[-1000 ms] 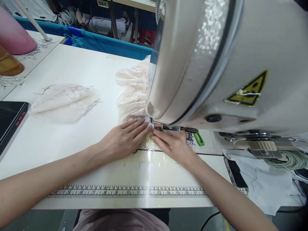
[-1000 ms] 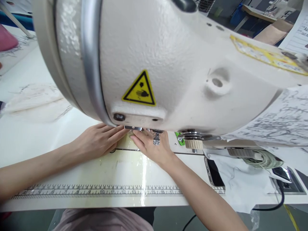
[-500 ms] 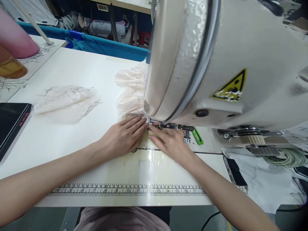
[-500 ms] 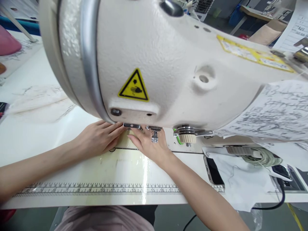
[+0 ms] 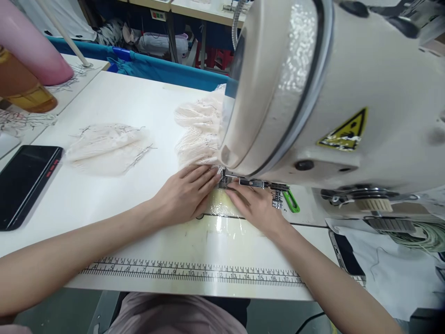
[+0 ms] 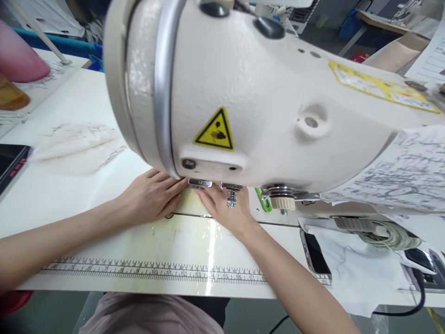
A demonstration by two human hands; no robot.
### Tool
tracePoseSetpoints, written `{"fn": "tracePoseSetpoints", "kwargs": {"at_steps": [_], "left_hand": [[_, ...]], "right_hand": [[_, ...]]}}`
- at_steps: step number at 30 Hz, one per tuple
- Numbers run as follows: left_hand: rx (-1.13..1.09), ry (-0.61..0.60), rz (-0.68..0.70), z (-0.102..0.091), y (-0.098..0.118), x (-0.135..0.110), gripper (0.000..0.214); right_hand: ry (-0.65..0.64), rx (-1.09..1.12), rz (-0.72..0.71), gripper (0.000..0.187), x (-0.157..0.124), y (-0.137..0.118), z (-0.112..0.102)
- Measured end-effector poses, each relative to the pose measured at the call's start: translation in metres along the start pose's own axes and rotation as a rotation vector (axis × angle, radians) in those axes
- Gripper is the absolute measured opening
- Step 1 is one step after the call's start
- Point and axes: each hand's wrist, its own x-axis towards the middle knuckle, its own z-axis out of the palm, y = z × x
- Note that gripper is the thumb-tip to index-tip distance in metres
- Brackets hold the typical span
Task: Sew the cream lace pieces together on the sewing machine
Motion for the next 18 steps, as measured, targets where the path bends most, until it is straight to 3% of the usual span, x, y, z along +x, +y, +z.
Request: {"fn": "tracePoseSetpoints", "kwargs": {"at_steps": [5, 8, 10, 14, 18], "left_hand": [[0.074, -0.056, -0.004, -0.010, 0.006, -0.001, 0.042], [0.152, -0.030, -0.031, -0.023, 0.000, -0.002, 0.036], [0.215, -0.028, -0.163, -0.035, -0.017, -0.007, 0.031], [0.259, -0.055, -0.666, -0.066, -0.073, -0.038, 0.033], [0.238, -0.010, -0.801, -0.083, -0.116, -0.081, 0.047]], "right_hand": [[0.014, -0.242, -0.190, 0.053, -0.013, 0.011, 0.001], [0.051, -0.183, -0.261, 0.051, -0.015, 0.019, 0.002], [0.090, -0.081, -0.245, 0.043, -0.013, 0.022, 0.003], [0.161, -0.001, -0.118, 0.032, -0.012, 0.020, 0.001], [0.208, 0.103, -0.091, 0.029, -0.011, 0.016, 0.001]]}}
